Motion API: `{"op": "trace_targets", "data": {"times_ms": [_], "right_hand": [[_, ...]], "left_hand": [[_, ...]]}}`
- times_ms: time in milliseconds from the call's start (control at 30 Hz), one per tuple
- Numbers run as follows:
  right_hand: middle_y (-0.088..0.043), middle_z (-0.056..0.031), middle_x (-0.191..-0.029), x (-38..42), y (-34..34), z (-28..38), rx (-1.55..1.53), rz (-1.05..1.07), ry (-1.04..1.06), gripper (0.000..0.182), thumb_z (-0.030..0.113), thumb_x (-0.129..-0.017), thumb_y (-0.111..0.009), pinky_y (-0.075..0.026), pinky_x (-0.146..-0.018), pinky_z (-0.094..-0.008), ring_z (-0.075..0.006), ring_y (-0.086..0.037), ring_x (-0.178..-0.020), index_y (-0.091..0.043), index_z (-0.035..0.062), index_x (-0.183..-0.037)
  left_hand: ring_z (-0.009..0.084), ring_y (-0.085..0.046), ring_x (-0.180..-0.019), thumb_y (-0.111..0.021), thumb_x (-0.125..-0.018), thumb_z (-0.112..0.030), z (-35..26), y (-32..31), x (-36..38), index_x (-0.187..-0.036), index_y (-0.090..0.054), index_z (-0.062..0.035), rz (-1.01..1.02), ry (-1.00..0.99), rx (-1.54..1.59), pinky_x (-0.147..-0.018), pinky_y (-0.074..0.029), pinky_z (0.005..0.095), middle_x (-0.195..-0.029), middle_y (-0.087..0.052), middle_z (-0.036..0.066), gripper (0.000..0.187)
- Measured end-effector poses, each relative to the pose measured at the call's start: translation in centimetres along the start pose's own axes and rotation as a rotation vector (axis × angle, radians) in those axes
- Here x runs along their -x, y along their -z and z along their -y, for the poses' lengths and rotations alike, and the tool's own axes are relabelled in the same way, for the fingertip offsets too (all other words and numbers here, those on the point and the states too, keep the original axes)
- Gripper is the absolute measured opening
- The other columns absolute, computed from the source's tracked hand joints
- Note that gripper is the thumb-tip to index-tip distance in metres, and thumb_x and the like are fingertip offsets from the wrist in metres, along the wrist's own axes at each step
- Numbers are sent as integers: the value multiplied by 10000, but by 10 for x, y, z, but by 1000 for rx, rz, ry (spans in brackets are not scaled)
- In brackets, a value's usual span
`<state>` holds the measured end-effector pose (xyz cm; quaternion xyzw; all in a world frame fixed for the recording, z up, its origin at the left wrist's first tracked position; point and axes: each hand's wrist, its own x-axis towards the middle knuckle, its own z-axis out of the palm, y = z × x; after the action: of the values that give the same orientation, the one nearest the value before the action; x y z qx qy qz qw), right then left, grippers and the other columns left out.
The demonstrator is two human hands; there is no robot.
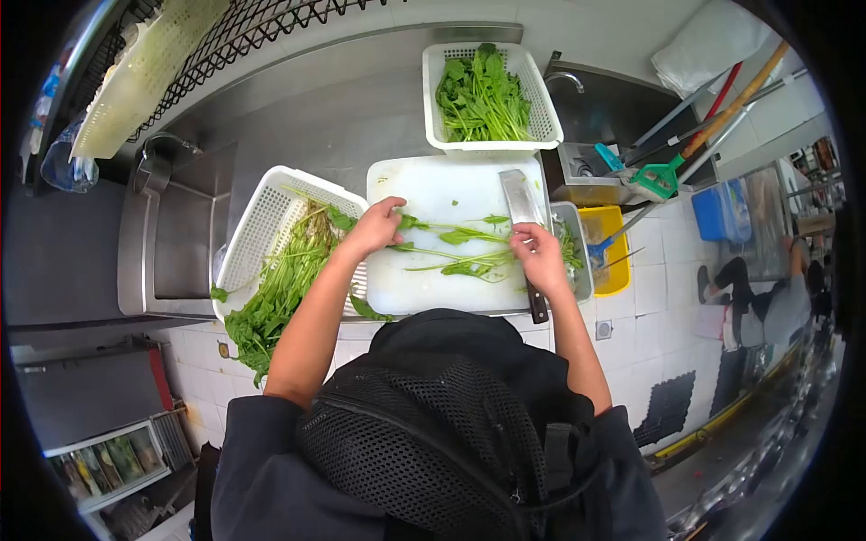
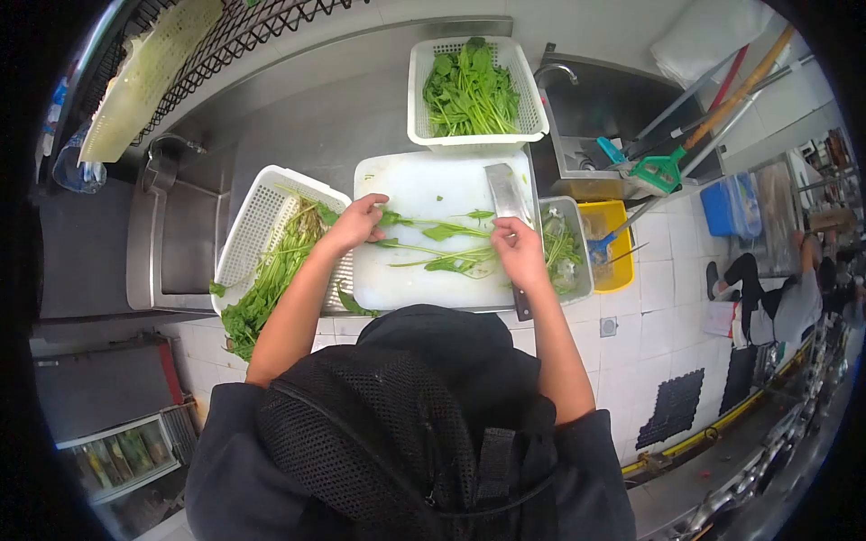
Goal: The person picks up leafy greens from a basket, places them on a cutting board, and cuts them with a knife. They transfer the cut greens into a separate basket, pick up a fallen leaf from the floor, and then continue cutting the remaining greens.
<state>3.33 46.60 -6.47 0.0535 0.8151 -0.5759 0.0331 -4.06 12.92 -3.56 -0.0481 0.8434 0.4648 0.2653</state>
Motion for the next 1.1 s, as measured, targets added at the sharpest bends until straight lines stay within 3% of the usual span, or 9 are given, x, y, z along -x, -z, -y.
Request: {"op": "trace_targets", "data": {"times_ms": [100,200,267,367,433,567,667,800,1100], "right_hand": [[-699,-42,-927,1,-2,6,55,27,6,309,38,-879,-700,-513,-720,-268,-106,-592,-751,-680,8,-1186],[-693,-44,-913,2,0,3,133,43,5,312,12,-875,-687,-512,-705,-268,-109,-593,-731,-675,3,-1187],[-690,-43,-905,2,0,0,165,65,-11,312,1,-875,-680,-512,-698,-269,-110,-593,-723,-674,3,-1187],[-678,-36,-884,-5,-9,-4,202,74,28,303,-10,-877,-678,-514,-694,-269,-107,-592,-712,-675,11,-1179],[-721,-145,-955,-17,-22,-8,184,134,17,336,20,-845,-685,-549,-794,-399,-288,-700,-836,-675,25,-1181],[-701,-113,-969,-30,-49,-16,430,8,274,365,-60,-812,-650,-547,-748,-394,-281,-665,-795,-674,25,-1166],[-695,-144,-972,-33,-58,-14,708,-9,499,399,-68,-781,-622,-543,-768,-457,-395,-653,-848,-665,40,-1162],[-683,-143,-903,-36,-54,8,579,33,404,418,-79,-779,-619,-543,-743,-429,-357,-651,-796,-669,53,-1172],[-667,-64,-801,-27,1,-8,143,-181,59,321,-8,-830,-657,-518,-685,-310,-165,-629,-726,-686,41,-1146]], "left_hand": [[215,-696,-899,-475,-972,-5,13,0,5,-1493,-459,-70,-31,-6,54,-824,-565,335,-1418,-531,201,525],[250,-698,-924,-484,-933,39,35,-3,4,-1512,-436,-74,-328,-503,-467,-861,-564,333,-1476,-492,218,592],[255,-697,-902,-507,-906,56,12,-4,26,-1461,-489,-58,-384,-490,-25,-840,-560,333,-1432,-535,203,568],[325,-688,-866,-543,-929,10,4,-4,39,-1306,-607,-9,-533,-337,-27,-821,-548,372,-1274,-634,212,383],[318,-680,-843,-562,-932,-7,10,-16,44,-1229,-638,3,-508,-344,-40,-796,-543,378,-1199,-652,201,307],[297,-669,-804,-602,-939,-40,21,-50,55,-1094,-689,14,-418,-424,-67,-744,-532,388,-1043,-680,182,186],[294,-667,-803,-600,-937,-37,31,-63,55,-1098,-690,9,-390,-388,32,-743,-530,385,-1049,-675,177,190],[200,-632,-816,-601,-936,-21,38,-68,56,-1116,-687,-5,-346,-352,75,-746,-511,322,-1089,-675,122,200],[330,-629,-1002,-649,-862,-42,-2,-89,18,-1122,-690,-17,-332,-665,-279,-875,-516,415,-1084,-656,128,264]]}}
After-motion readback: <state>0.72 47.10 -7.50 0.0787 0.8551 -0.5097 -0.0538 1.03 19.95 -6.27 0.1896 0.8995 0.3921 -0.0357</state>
